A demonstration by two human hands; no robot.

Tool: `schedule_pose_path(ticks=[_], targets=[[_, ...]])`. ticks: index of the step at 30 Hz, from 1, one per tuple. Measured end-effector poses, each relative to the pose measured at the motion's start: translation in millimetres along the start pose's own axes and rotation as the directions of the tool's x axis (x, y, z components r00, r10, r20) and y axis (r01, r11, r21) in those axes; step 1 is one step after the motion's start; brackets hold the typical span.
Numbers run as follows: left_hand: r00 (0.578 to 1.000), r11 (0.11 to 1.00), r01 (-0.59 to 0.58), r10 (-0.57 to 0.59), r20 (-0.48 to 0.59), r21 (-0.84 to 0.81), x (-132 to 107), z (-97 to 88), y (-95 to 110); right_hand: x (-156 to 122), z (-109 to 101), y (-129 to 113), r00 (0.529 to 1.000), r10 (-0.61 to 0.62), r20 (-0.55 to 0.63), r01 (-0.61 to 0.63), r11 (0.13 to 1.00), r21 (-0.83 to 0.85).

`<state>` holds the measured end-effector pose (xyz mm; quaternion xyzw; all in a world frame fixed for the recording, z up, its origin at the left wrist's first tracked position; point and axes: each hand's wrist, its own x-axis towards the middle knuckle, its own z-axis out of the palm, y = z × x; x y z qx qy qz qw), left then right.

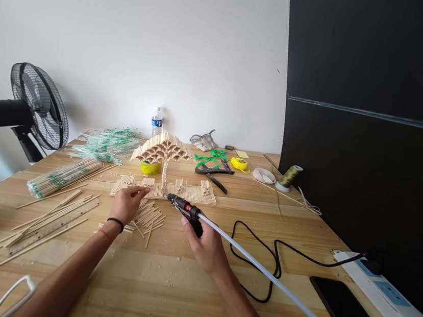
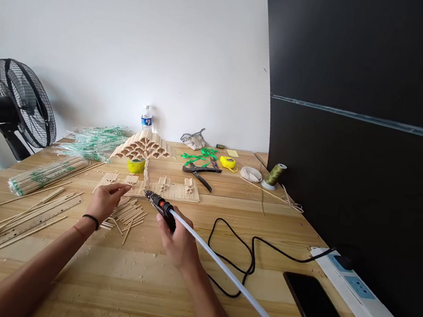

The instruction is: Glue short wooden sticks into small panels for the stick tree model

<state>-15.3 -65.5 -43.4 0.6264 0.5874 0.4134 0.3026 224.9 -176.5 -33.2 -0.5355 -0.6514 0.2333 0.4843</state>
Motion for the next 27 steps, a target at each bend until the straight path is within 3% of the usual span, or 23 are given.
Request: schedule_pose_path(ticks=[5, 9, 17, 27], targets=[[0.998, 0.996, -0.054, 0.056, 0.033, -0.069, -35.5, -3.9, -2.0, 0.8, -0.4, 4.8, 1.000, 0.012, 0.025, -0.012, 1.000, 0.020], [0.980, 0.986, -0.134, 0.147, 0.133, -0.101, -48.4, -3.2, -1.2, 1.1, 1.9, 12.4, 0.998, 0.044, 0.049, -0.046, 0.998, 0.052], [0.863, 0.936, -0.324, 0.351, 0.362, -0.137, -54.1, -1.1, 1.8, 4.4, 14.5, 8.2, 0.988, 0.119, 0.095, -0.127, 0.988, 0.087], [0.762, 0.870, -0.474, 0.483, 0.432, -0.136, -65.5, 9.3, 4.9, 48.0, 28.5, -7.5, 0.995, 0.077, 0.070, -0.077, 0.997, 0.006]])
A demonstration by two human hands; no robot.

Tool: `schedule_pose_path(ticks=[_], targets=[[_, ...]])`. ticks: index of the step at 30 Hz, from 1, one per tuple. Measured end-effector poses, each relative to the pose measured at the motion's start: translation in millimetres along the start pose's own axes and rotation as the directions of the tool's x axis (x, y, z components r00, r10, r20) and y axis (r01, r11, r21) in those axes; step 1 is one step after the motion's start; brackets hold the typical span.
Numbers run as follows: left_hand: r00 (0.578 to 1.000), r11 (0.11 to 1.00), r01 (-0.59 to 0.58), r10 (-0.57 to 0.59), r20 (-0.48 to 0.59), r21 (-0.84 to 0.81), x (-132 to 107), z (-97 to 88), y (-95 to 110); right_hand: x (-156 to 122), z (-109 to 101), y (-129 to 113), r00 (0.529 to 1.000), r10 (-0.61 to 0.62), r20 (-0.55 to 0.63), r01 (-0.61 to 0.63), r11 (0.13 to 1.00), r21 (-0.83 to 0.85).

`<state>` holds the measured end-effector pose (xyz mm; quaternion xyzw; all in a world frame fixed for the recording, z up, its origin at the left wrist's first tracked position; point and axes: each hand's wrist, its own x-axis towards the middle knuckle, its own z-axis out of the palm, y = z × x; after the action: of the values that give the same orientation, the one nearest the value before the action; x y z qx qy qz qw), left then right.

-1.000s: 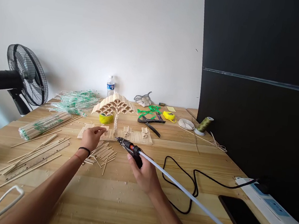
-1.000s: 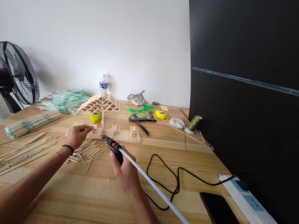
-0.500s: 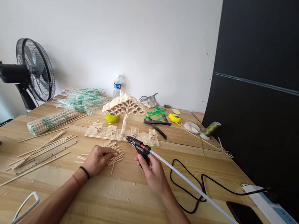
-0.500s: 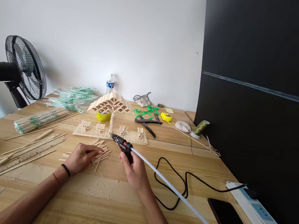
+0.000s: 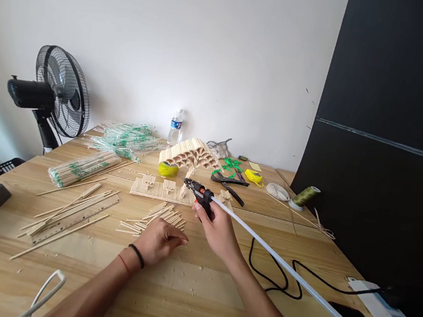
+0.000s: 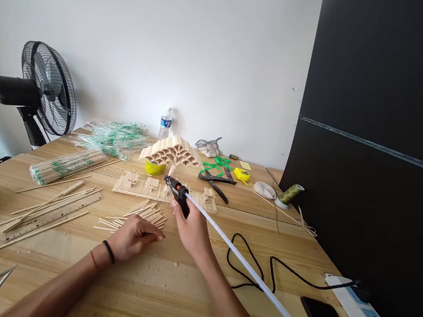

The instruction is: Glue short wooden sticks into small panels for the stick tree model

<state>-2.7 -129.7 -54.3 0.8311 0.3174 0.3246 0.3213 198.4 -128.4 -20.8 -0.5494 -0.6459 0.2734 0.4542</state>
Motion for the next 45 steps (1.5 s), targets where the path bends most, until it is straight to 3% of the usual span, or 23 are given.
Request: schedule_pose_path(ticks=[4, 11, 17, 24, 39, 45], targets=[[1.000, 1.000, -0.014, 0.014, -0.002, 0.014, -0.5, 4.0, -2.5, 9.6, 10.3, -11.9, 0.999, -0.038, 0.034, 0.038, 0.999, -0.011], [1.000, 0.999, -0.001, 0.002, -0.020, 0.053, 0.1, 4.4, -4.6, -3.6, 14.9, -26.7, 0.980, -0.119, 0.159, 0.123, 0.992, -0.014], [1.000, 0.998, -0.007, 0.008, -0.012, 0.070, -0.5, 6.1, -1.2, 7.6, 15.2, -17.0, 0.992, -0.111, 0.059, 0.115, 0.991, -0.066], [1.000, 0.996, 0.003, -0.001, -0.014, 0.090, -0.6, 4.6, -1.3, 28.0, 25.5, -22.3, 0.985, -0.172, 0.029, 0.174, 0.976, -0.130], [1.000, 0.994, -0.025, 0.023, 0.014, 0.107, -0.7, 2.9, 0.9, 21.5, 16.0, -12.8, 0.962, -0.256, -0.098, 0.201, 0.902, -0.382], [0.999, 0.992, -0.003, 0.008, -0.039, 0.129, 0.3, 2.3, 1.3, 18.7, 15.4, -13.0, 0.962, -0.253, -0.099, 0.193, 0.892, -0.408]])
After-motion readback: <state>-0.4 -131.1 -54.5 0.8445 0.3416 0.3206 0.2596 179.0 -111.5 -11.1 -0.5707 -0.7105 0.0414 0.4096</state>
